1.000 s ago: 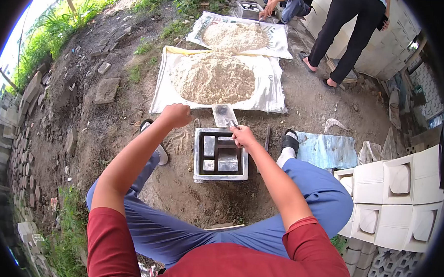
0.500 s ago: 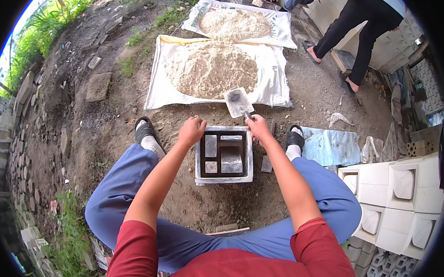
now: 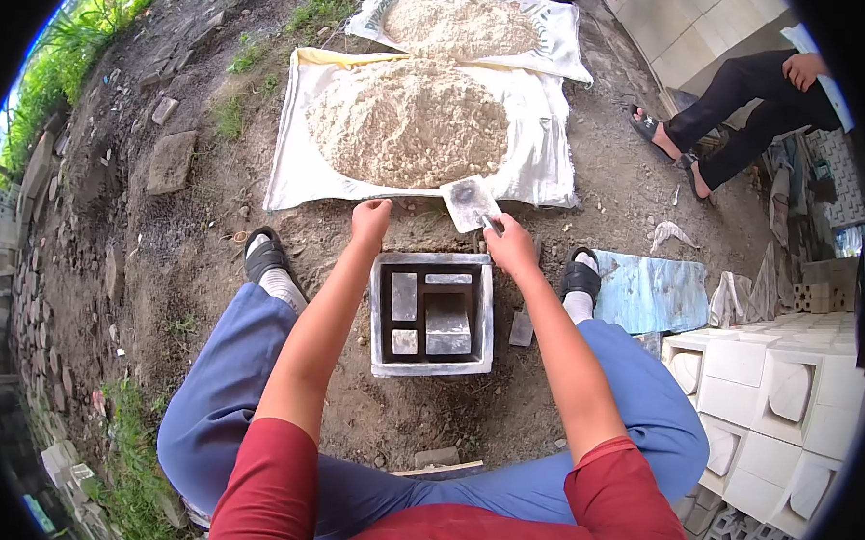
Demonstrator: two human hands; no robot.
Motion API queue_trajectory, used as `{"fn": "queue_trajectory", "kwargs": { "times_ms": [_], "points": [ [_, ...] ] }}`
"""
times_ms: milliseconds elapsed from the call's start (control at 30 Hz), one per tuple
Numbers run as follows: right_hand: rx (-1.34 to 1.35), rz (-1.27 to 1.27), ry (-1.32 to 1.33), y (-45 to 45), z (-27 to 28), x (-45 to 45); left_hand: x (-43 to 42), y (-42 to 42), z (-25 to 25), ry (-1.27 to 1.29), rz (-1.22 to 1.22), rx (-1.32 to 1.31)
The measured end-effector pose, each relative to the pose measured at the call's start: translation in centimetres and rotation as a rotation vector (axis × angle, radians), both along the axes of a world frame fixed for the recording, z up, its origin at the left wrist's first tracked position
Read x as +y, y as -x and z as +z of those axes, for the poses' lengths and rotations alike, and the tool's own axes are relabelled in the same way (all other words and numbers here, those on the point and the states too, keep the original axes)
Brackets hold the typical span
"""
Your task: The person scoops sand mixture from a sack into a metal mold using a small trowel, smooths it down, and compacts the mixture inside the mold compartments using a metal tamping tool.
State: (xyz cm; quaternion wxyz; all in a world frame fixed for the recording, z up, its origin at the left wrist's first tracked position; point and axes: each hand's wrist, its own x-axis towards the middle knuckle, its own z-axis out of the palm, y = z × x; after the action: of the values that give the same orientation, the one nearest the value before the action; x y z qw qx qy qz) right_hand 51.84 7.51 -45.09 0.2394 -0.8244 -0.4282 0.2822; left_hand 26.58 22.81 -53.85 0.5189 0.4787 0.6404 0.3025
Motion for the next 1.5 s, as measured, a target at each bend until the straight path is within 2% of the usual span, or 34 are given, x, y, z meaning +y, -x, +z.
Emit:
{"fn": "queue_trajectory", "kwargs": {
  "times_ms": [67,100,167,200,233,300,567,667,800,1000,1200,1267,1500],
  "points": [
    [-0.002,0.032,0.038,-0.2,-0.4,0.3,1.1,-0.8,-1.2,0.025,-0.011,0.211],
    [-0.001,0.033,0.045,-0.1,-0.6,0.4,0.7,-1.4,0.6,0.032,-0.011,0.212],
    [0.057,0.015,0.067,-0.3,-0.9,0.7,-0.3,-3.0,5.0,-0.026,-0.303,0.693],
    [0.060,0.016,0.074,-0.2,-0.9,0.8,-0.5,-3.4,5.6,-0.113,-0.449,0.842],
    [0.052,0.023,0.082,-0.2,-0.9,0.9,-0.3,-3.5,4.5,-0.105,-0.451,0.843],
    [0.044,0.031,0.094,-0.3,-0.6,1.1,0.2,-4.0,2.9,-0.469,-0.438,0.923],
    [-0.032,0.079,0.105,-0.1,1.0,1.5,0.7,-2.8,0.0,-0.674,-0.637,0.999],
    [0.036,0.078,0.106,-0.6,-0.1,1.8,2.4,-3.2,-1.1,-0.798,-0.513,1.045],
    [0.063,0.090,0.161,-0.1,0.9,2.3,3.9,-3.2,-0.6,-0.841,-0.582,1.091],
    [-0.053,0.080,0.157,2.1,2.2,2.7,3.3,-3.0,-1.3,-0.825,-0.637,1.102],
    [-0.102,0.062,0.096,3.5,0.3,2.1,3.1,-2.7,-1.7,-0.916,-0.516,0.980],
    [-0.112,0.002,0.004,4.0,0.3,2.1,3.1,-2.6,-1.7,-0.918,-0.511,0.984],
    [-0.127,0.032,0.052,2.8,1.2,3.2,3.0,-2.5,-1.8,-0.933,-0.511,0.969]
  ]
}}
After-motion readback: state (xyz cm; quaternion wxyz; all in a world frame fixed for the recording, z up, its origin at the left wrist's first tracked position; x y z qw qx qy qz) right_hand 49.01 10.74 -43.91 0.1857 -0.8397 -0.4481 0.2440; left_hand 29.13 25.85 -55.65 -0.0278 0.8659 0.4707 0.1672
